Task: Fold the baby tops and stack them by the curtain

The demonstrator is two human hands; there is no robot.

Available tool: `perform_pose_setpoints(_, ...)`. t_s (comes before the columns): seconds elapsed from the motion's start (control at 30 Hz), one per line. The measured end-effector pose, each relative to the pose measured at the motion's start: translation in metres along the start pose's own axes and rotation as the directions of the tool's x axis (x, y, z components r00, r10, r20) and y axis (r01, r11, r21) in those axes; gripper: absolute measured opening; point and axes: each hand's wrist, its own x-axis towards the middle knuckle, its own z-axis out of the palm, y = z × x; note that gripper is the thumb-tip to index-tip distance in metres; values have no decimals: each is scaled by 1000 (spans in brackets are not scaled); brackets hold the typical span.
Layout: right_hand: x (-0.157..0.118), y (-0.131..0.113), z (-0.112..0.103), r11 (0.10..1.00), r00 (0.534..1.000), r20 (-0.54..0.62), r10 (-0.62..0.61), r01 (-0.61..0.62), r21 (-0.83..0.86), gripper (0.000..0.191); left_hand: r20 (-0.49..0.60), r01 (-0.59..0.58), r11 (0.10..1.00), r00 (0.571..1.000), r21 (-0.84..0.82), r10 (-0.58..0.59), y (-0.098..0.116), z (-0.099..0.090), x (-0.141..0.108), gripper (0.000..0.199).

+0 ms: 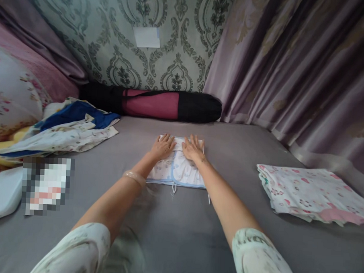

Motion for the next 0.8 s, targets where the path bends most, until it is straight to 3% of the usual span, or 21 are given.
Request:
perform_pose_setpoints(0.1,-6,6,3,969,969,-34,-246,245,-40,53,31,-69,998,997,-2,69,-9,9,-2,58)
perform_pose_setpoints(0.17,-10,9,8,953,953,-20,-301,301,-34,52,55,-90,996,994,-9,91,-14,17,-2,59)
perform_pose_setpoints(0.3,-9,11,15,950,950,-10,-311,311,-12,53,46,-108,994,993,-9,108,-18,25,0,61)
perform_pose_setpoints(0.47,-8,11,7,951,950,40,-310,310,11,54,113,-73,997,991,2,72,-13,8,-3,60)
perform_pose_setpoints(0.63,-34,14,-1,931,930,38,-365,365,25,56,64,-183,983,981,6,182,-6,-6,-29,60)
perform_pose_setpoints(0.8,-60,15,8,910,908,56,-415,414,16,56,115,-232,972,965,-37,235,-5,7,-55,65)
